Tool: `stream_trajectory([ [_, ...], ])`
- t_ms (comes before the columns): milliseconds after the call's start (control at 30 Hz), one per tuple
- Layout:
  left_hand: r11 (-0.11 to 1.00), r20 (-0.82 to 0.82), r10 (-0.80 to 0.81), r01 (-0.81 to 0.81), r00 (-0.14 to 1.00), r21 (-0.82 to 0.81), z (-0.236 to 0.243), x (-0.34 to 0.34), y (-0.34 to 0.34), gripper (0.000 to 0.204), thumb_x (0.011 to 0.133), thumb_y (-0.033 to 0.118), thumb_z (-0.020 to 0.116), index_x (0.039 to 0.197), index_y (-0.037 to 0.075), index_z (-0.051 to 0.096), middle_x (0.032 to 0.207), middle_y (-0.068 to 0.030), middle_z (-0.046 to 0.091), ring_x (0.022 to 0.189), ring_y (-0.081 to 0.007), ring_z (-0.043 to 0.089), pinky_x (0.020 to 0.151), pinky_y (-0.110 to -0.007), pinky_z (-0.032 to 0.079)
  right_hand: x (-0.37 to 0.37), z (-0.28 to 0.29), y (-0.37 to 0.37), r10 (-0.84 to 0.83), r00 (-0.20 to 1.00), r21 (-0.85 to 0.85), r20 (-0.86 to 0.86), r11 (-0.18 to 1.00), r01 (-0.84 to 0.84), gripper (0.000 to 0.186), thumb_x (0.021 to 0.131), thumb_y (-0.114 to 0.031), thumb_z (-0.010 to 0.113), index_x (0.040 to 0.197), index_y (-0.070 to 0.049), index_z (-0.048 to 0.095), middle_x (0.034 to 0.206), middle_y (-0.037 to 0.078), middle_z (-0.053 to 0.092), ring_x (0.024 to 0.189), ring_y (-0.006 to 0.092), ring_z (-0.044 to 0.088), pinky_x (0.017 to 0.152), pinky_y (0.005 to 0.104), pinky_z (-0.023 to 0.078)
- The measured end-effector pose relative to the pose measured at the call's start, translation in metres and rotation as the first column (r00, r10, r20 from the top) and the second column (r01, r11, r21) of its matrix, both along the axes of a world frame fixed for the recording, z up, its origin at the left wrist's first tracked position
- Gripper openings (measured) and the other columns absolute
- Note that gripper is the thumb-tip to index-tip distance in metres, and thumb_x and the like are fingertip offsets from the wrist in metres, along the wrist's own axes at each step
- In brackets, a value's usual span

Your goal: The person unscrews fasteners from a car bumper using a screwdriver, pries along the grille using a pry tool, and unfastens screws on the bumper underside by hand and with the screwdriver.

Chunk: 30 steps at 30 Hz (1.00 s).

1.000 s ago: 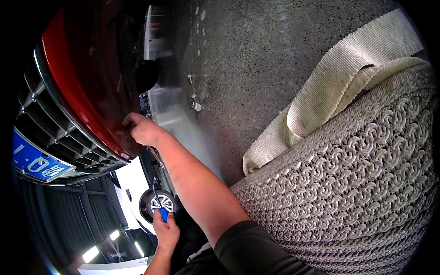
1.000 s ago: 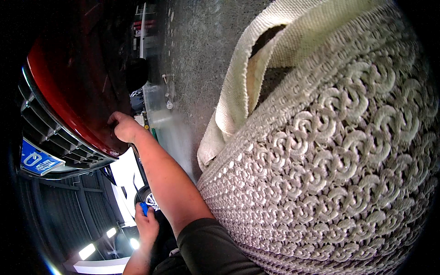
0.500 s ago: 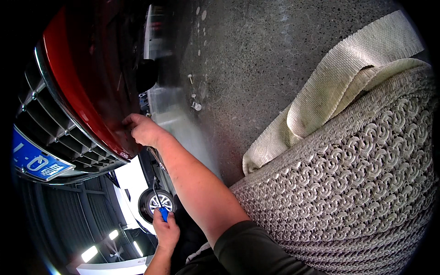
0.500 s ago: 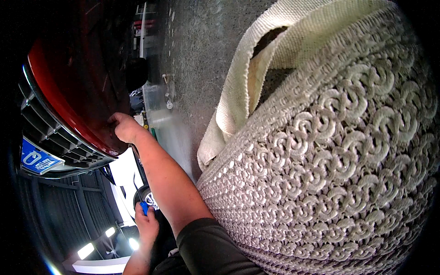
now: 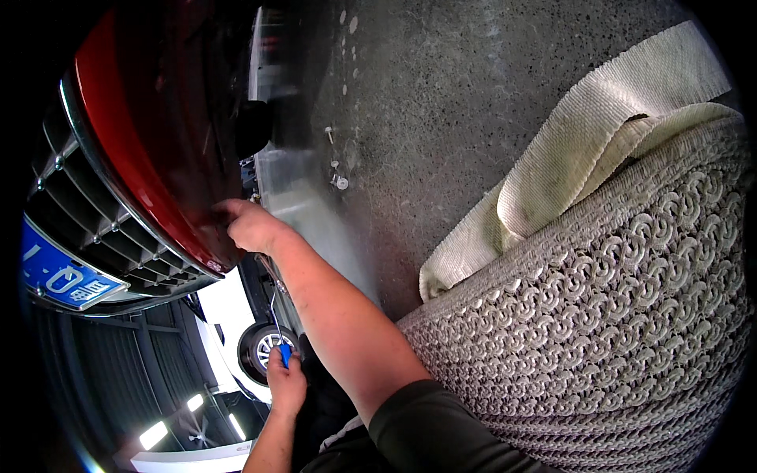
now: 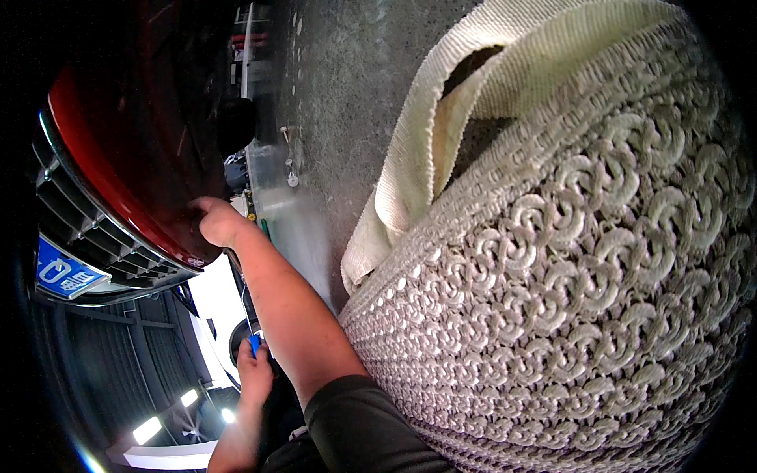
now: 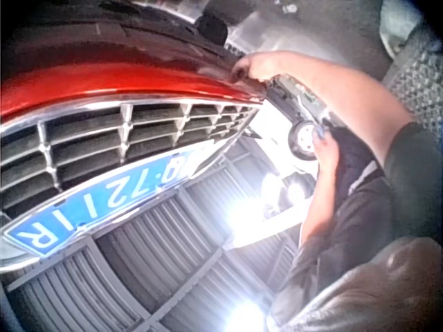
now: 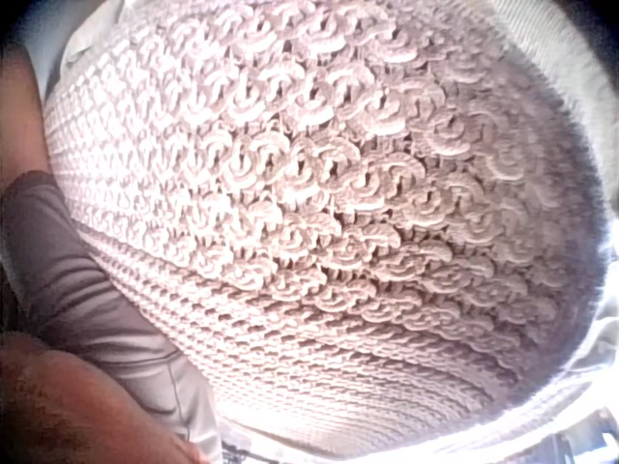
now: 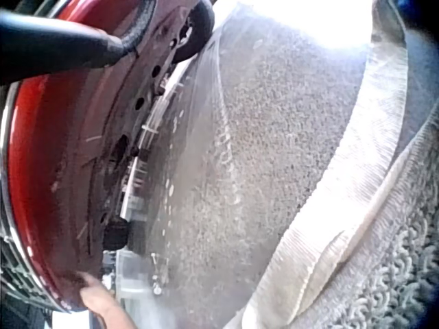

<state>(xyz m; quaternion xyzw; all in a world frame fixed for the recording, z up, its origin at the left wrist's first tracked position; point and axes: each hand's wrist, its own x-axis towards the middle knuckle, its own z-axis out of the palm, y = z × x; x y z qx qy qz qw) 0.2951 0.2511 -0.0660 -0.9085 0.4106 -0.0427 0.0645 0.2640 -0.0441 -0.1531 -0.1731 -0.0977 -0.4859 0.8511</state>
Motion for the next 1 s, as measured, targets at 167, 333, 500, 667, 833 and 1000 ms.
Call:
stream_trajectory([
  [167,0.996,0.014,-0.085,0.085,0.996,-0.020,0.008,0.019,-0.001,0.009,0.101,0.011,0.059,0.100,0.002,0.059,0.073,-0.0044,0.056,0.062,-0.0133,0.051,0.057,-0.032,0.043,0.033,0.002,-0.009,-0.103,0.995,-0.063,-0.001,0.993,0.103,0.060,0.083,0.014,0.043,0.137,-0.003,0.062,0.122,0.014,0.072,0.101,0.0253,0.069,0.081,0.0338,0.056],
  [333,0.999,-0.127,0.050,-0.047,0.991,0.023,-0.007,-0.016,-0.023,0.010,0.102,0.013,0.059,0.103,0.003,0.059,0.075,-0.0019,0.056,0.064,-0.0128,0.055,0.058,-0.031,0.047,0.059,-0.023,0.002,-0.150,0.802,0.192,-0.578,0.931,0.312,0.036,0.087,-0.002,0.056,0.121,0.002,0.068,0.119,0.025,0.072,0.114,0.0391,0.068,0.098,0.0427,0.054],
  [500,0.976,-0.206,-0.050,0.092,0.977,0.199,-0.036,0.004,-0.030,0.022,0.103,0.014,0.059,0.121,0.001,0.061,0.098,-0.0098,0.070,0.087,-0.0190,0.067,0.079,-0.032,0.055,0.054,-0.024,0.012,-0.007,0.729,0.131,-0.685,0.982,0.133,0.033,0.088,-0.012,0.059,0.116,0.004,0.069,0.123,0.029,0.068,0.120,0.0438,0.064,0.102,0.0475,0.052],
  [667,0.781,-0.177,-0.319,0.364,0.931,0.508,-0.064,0.060,-0.030,0.050,0.096,0.019,0.071,0.138,-0.003,0.058,0.128,-0.0176,0.070,0.122,-0.0263,0.064,0.102,-0.038,0.051,0.057,-0.029,0.016,0.040,0.706,0.113,-0.707,0.992,0.057,0.036,0.089,-0.014,0.061,0.119,0.003,0.068,0.128,0.029,0.067,0.122,0.0432,0.064,0.104,0.0477,0.052],
  [833,0.906,-0.374,-0.202,0.318,0.905,0.281,-0.075,0.072,-0.024,0.054,0.092,0.025,0.075,0.137,0.000,0.061,0.129,-0.0184,0.069,0.124,-0.0297,0.063,0.104,-0.040,0.050,0.067,-0.035,0.027,0.044,0.665,0.126,-0.745,0.989,0.077,0.032,0.090,-0.014,0.061,0.114,0.004,0.069,0.119,0.029,0.070,0.117,0.0426,0.066,0.101,0.0465,0.053],
  [1000,0.871,-0.283,-0.183,0.289,0.941,0.397,-0.053,0.019,-0.048,0.048,0.093,0.023,0.073,0.134,0.000,0.062,0.130,-0.0198,0.068,0.118,-0.0312,0.066,0.101,-0.040,0.051,0.074,-0.048,0.031,0.072,0.664,0.168,-0.744,0.982,0.082,0.033,0.089,-0.015,0.062,0.115,0.005,0.068,0.119,0.030,0.070,0.117,0.0426,0.066,0.101,0.0466,0.053],
])
